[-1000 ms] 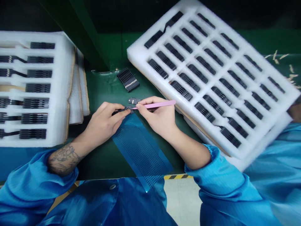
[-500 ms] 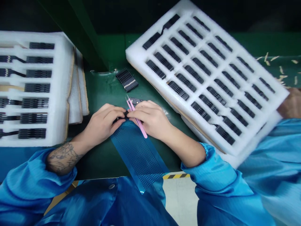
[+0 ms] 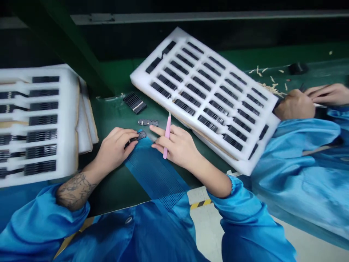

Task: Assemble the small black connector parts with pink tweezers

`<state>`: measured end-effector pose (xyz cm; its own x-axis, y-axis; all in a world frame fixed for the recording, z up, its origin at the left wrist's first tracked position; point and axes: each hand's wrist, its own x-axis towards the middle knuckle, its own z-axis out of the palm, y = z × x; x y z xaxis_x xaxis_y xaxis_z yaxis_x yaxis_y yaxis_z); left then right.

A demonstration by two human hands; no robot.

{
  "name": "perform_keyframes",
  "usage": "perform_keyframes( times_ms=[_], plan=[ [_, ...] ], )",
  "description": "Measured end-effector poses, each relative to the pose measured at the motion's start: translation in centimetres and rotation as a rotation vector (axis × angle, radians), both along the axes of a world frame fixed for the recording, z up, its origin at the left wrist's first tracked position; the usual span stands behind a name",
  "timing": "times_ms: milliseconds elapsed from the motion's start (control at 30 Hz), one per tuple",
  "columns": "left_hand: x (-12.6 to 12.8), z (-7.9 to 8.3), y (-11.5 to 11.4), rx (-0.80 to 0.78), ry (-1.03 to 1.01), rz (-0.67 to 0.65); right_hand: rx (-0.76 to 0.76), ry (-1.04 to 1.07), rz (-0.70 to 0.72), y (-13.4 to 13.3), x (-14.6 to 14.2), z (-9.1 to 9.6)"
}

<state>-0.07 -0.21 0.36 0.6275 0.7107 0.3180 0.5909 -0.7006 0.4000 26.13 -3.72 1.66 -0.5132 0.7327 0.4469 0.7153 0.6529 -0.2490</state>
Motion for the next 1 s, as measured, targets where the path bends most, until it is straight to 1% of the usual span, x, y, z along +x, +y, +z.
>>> perform_keyframes(
  times_ms=[67,167,233,267,367,433,567,667,833,900,1000],
  plan=[
    [-0.1,0.0,-0.1,-0.010,-0.016,0.014,-0.067,0.100,0.016,0.8,-0.7,0.0],
    [-0.3,0.0,0.0,-0.018,-0.026,-0.001,-0.143,0.141,0.079,2.1,-2.1,-0.2],
    [-0.3,0.1,0.1,-0.010,-0.019,-0.031,-0.156,0.113,0.140,2.7,-3.2,-0.5],
    [-0.3,0.2,0.1,-0.002,-0.013,-0.039,-0.147,0.100,0.145,3.0,-3.6,-0.7],
    [-0.3,0.3,0.3,0.032,0.004,-0.007,-0.174,-0.013,0.172,3.7,-3.8,-0.9],
    [-0.4,0.2,0.7,0.053,0.024,-0.002,-0.176,-0.068,0.145,4.1,-3.0,-0.9],
    [-0.7,0.0,1.4,0.043,0.055,0.013,-0.124,-0.136,0.010,4.7,-0.8,-0.6],
    [-0.9,0.1,1.4,0.057,0.078,0.016,-0.076,-0.172,-0.061,5.4,-0.3,-0.9],
    [-1.9,0.0,1.0,0.079,0.123,0.009,-0.020,-0.263,-0.002,6.3,-0.9,-1.8],
    [-2.6,-0.1,0.9,0.052,0.142,0.038,-0.026,-0.295,0.009,6.3,-1.2,-1.5],
    [-3.2,-0.3,1.3,0.022,0.182,0.117,-0.070,-0.343,-0.025,6.5,-1.3,-0.8]
  ],
)
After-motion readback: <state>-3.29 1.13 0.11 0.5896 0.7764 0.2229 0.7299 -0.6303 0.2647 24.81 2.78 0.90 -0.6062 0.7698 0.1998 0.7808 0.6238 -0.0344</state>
